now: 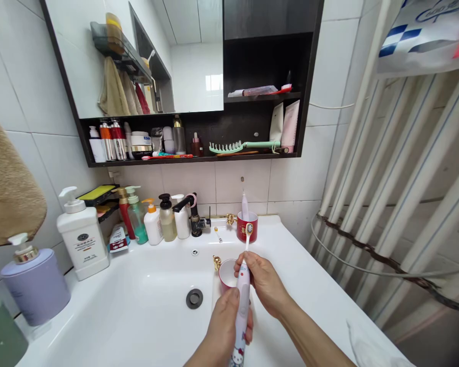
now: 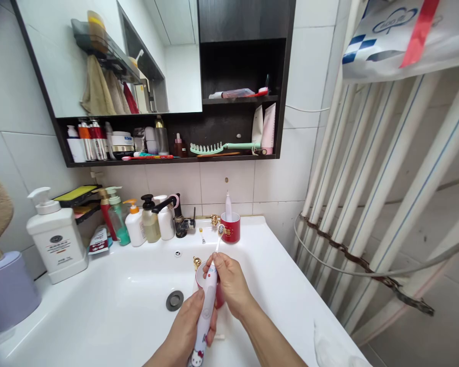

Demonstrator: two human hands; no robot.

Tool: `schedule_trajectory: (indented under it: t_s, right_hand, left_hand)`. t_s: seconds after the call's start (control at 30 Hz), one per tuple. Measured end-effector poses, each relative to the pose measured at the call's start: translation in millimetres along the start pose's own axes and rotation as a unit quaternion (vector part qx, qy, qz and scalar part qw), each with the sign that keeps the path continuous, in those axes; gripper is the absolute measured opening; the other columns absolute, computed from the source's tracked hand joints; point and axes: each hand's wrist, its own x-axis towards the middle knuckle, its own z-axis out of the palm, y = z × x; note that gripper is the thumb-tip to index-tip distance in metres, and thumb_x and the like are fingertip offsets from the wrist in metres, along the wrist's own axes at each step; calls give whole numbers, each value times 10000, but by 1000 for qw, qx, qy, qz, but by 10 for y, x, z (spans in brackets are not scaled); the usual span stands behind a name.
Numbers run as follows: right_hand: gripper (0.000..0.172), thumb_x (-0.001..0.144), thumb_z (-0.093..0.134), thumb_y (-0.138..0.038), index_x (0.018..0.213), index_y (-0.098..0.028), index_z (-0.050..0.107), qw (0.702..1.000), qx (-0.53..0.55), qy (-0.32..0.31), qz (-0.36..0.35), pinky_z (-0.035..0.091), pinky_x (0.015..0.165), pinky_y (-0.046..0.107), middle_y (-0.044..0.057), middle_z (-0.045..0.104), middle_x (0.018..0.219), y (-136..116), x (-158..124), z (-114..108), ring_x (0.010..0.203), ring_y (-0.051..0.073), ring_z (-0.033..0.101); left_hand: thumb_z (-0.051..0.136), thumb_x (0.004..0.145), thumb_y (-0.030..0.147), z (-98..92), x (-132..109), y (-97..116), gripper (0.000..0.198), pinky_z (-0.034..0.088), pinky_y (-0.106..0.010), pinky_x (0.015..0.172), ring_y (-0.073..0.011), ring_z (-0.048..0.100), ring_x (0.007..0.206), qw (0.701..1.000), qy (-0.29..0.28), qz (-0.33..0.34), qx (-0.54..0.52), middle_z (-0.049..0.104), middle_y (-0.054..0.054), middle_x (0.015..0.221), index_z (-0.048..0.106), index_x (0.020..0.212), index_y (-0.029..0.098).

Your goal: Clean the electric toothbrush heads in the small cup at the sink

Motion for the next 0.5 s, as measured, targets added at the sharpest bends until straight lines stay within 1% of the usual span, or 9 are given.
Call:
schedule_trajectory:
  t_s: [0.1,0.23,0.27,0.37,0.43,0.5]
  right_hand:
    - [231,656,427,-368,594,-151,479,1000,-3,2,-2,318,439,190,-19,492,529,15,-5,6,460,69,418]
    - [243,652,428,-376,591,-147,480,1000,-20,13,-9,309,424,186,-19,493,523,3,-6,-1,445,65,409]
    - [244,652,427,-377,591,-146,479,1000,-21,11,-8,310,426,187,-19,493,520,-5,-7,-4,443,66,410]
    - [247,654,427,-379,583,-146,468,1000,-17,12,-8,316,431,190,-19,492,513,-34,-14,-9,436,64,411]
    - [253,659,415,-391,605,-149,468,1000,4,-15,2,324,437,195,-14,497,533,-51,-25,-8,455,72,427]
    - [256,663,405,-398,630,-153,470,998,22,-54,14,339,455,203,-8,503,564,-57,-36,1,490,82,446]
  left_hand:
    - [316,568,607,16,-2,-7,459,232,-181,313,-38,342,275,999,-24,-23,-34,420,47,423,367,611,152]
    - [339,582,582,28,-14,11,432,227,-177,314,-38,348,275,999,-20,5,-28,412,48,403,359,586,151]
    - [338,586,579,24,-15,16,430,225,-177,313,-39,350,275,999,-23,1,-31,414,46,403,361,590,150]
    - [301,603,583,-2,-11,23,449,216,-174,314,-40,352,278,994,-59,-61,-76,425,40,418,387,639,144]
    - [283,613,582,-16,-7,24,456,211,-172,317,-35,344,279,986,-85,-95,-109,416,44,417,396,659,143]
    - [290,617,574,-17,-7,26,445,208,-172,316,-31,331,275,984,-91,-93,-119,407,49,412,396,656,144]
